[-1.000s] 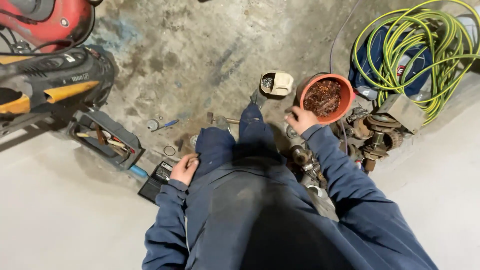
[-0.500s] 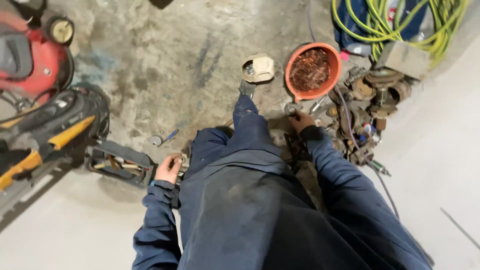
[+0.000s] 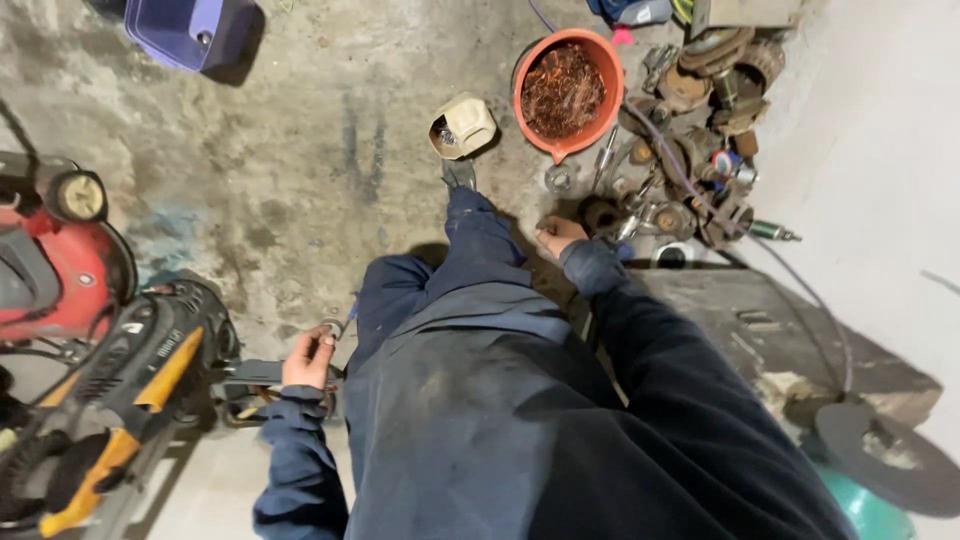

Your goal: The person uses a hammer and a metal bar to tap and adjust a copper-wound stator coil seated in a metal housing. They repeatedly reposition the bar and strike it to seat the coil, then lift the assembly to inspect the winding and place it on a wooden workbench among other similar coils.

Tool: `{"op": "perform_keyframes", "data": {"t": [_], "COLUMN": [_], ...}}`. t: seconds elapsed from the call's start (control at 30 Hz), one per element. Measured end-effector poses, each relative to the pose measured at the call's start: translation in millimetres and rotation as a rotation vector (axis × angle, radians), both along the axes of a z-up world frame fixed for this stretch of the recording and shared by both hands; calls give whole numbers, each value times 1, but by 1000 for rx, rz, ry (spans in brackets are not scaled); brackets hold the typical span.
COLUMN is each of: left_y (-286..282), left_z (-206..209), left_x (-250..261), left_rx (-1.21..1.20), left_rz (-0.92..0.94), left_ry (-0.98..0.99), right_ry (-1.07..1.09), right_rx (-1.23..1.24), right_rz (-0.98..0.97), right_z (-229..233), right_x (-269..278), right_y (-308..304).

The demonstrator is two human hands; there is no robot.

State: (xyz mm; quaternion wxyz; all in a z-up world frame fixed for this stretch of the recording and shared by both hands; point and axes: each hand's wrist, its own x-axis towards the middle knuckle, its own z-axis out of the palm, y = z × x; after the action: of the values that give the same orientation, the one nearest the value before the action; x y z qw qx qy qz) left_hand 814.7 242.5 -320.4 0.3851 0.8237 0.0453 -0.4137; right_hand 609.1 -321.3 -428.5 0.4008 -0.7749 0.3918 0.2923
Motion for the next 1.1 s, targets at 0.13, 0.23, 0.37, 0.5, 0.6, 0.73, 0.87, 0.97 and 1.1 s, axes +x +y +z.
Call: {"op": "perform_keyframes", "data": {"t": [0.13,0.23,0.37,0.5,0.6,0.73,0.87,0.97,1.1], "left_y": [57,68,59,69,105,102,73,16,-44], "left_z": [-32,-79,-88,-129,-144,-187,-211,-189,-123], "left_x": [-8,-5,92,242,356,481,502,477,452], "left_rx": [-44,-42,-150,-244,-114,-190,-238,-156,-224], "left_rz": [108,2,-87,-203,-434,82,-189,-500,-725], "left_ry": [146,110,37,193,-49,-69,-124,-176,-133], "right_ry": [-60,-66,-239,-186,50,13,-35,6,-152], "right_rx": [-38,-96,-45,-138,-147,-270,-157,-79,-96], "right_rz": [66,92,-84,-341,-373,-267,-718,-896,-1019], "right_z": [-32,-16,48,112,109,64,77,29,-23], "right_x": [16,57,101,108,50,-5,-1,-9,-22], "right_y": [24,18,55,123,198,250,304,335,401]}}
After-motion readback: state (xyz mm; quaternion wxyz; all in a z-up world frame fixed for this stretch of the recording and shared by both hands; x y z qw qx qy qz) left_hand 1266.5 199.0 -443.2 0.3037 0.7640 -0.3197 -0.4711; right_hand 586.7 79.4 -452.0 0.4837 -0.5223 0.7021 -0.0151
